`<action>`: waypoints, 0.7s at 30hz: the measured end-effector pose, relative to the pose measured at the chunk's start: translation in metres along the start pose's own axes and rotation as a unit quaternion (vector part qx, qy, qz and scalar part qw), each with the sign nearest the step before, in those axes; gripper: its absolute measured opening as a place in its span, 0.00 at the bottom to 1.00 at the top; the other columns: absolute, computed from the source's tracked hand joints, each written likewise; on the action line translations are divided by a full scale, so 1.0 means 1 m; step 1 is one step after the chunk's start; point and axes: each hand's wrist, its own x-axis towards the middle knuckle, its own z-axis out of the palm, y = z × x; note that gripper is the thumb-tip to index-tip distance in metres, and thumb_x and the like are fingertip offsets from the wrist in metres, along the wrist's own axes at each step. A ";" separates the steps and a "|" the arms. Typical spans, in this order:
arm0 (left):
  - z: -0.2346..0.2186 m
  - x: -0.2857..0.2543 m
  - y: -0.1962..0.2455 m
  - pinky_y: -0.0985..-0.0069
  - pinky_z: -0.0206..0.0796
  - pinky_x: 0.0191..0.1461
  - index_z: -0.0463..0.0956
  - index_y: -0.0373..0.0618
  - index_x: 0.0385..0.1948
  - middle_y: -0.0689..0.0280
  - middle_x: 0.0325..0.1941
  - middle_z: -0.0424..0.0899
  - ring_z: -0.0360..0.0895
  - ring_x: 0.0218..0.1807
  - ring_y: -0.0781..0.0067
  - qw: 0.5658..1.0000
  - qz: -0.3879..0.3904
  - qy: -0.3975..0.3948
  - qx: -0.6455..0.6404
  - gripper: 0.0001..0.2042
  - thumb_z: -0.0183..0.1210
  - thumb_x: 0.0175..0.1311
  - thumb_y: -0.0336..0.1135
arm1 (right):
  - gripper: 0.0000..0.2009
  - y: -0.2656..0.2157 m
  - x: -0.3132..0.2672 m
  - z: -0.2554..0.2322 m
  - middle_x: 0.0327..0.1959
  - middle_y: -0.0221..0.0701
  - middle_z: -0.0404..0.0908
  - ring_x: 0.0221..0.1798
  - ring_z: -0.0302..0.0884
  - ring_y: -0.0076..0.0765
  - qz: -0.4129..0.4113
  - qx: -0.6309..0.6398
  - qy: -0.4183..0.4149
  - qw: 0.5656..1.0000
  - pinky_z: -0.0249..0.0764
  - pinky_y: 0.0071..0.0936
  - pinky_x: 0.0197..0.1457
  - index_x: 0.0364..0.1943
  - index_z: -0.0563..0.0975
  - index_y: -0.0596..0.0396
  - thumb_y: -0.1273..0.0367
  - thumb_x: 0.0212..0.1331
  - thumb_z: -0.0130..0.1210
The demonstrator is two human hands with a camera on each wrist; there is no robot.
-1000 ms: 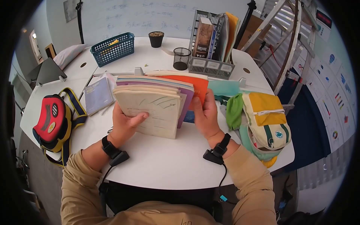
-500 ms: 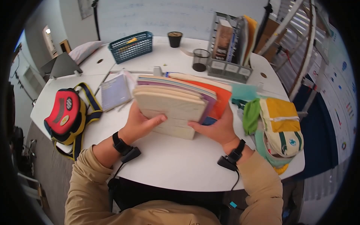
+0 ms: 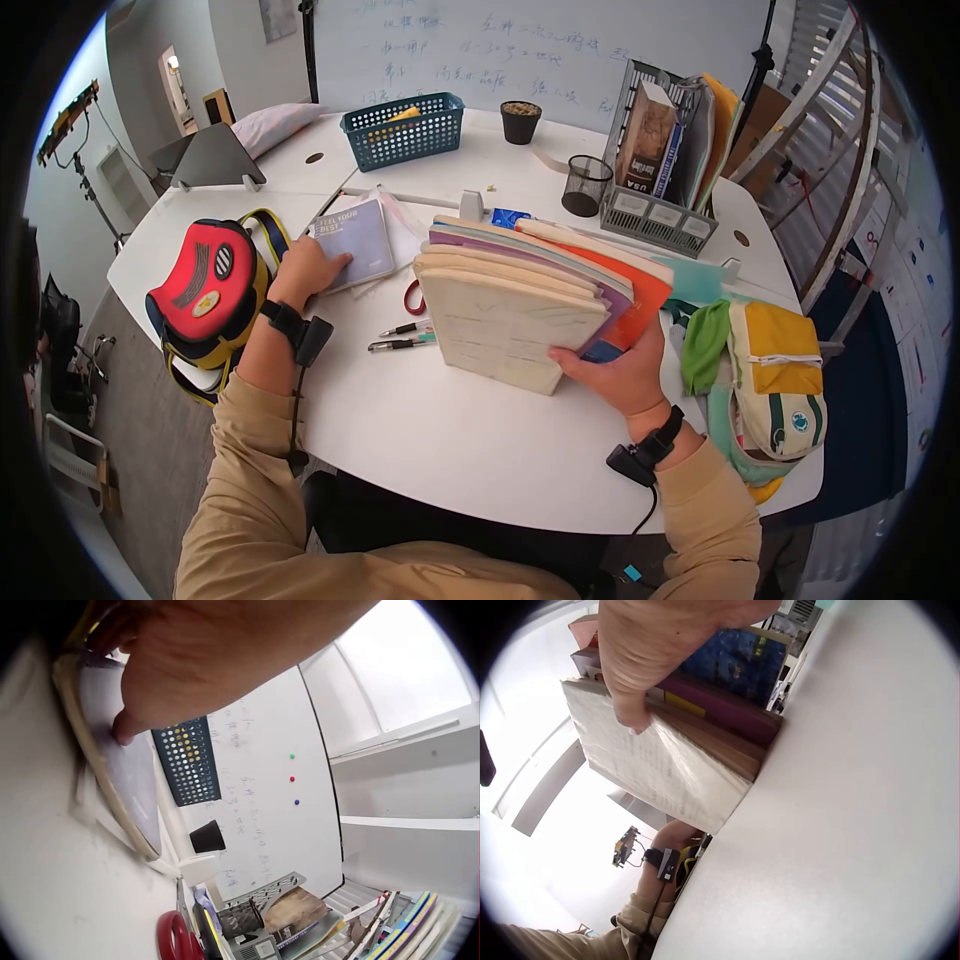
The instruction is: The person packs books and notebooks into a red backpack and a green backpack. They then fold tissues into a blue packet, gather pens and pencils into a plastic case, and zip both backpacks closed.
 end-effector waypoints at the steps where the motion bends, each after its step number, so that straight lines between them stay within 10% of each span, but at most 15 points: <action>1: -0.008 0.001 0.003 0.53 0.84 0.70 0.84 0.19 0.58 0.35 0.60 0.91 0.90 0.64 0.34 0.999 -0.014 -0.036 -0.033 0.37 0.79 0.68 0.55 | 0.53 0.000 0.000 0.000 0.72 0.41 0.82 0.74 0.83 0.41 0.000 0.000 0.000 1.000 0.81 0.40 0.79 0.78 0.68 0.62 0.65 0.48 0.92; 7: 0.000 0.028 -0.023 0.53 0.86 0.64 0.85 0.21 0.56 0.31 0.59 0.91 0.92 0.62 0.34 0.980 -0.006 -0.064 -0.188 0.30 0.77 0.70 0.47 | 0.54 -0.001 0.001 -0.001 0.74 0.41 0.81 0.76 0.82 0.41 0.015 0.013 -0.010 1.000 0.80 0.40 0.80 0.79 0.67 0.62 0.64 0.49 0.92; 12: -0.002 0.015 0.005 0.58 0.83 0.62 0.74 0.27 0.67 0.42 0.60 0.91 0.92 0.60 0.45 0.924 -0.032 0.117 -0.362 0.23 0.66 0.78 0.33 | 0.54 -0.001 0.003 0.000 0.76 0.40 0.79 0.78 0.81 0.41 0.017 0.040 -0.009 0.999 0.80 0.41 0.82 0.80 0.67 0.62 0.65 0.51 0.92; 16: -0.041 -0.006 0.027 0.70 0.84 0.60 0.74 0.36 0.69 0.58 0.58 0.90 0.91 0.59 0.69 0.740 0.095 0.129 -0.653 0.19 0.61 0.82 0.32 | 0.55 0.000 0.003 0.002 0.77 0.41 0.79 0.79 0.80 0.41 0.028 0.086 -0.013 0.996 0.79 0.42 0.83 0.82 0.65 0.62 0.66 0.53 0.91; 19: -0.075 -0.039 0.049 0.70 0.85 0.64 0.75 0.39 0.69 0.60 0.62 0.89 0.90 0.61 0.71 0.564 0.171 0.090 -0.803 0.19 0.59 0.83 0.32 | 0.55 -0.002 0.004 0.002 0.78 0.41 0.78 0.80 0.80 0.41 0.030 0.095 -0.015 0.995 0.80 0.42 0.82 0.83 0.64 0.62 0.66 0.53 0.91; 21: -0.083 -0.057 0.048 0.65 0.84 0.63 0.74 0.44 0.73 0.66 0.68 0.86 0.87 0.65 0.66 0.542 0.184 0.030 -0.819 0.23 0.62 0.85 0.43 | 0.55 -0.003 0.004 0.002 0.78 0.41 0.78 0.80 0.80 0.41 0.033 0.092 -0.015 0.995 0.80 0.42 0.82 0.83 0.63 0.62 0.67 0.54 0.90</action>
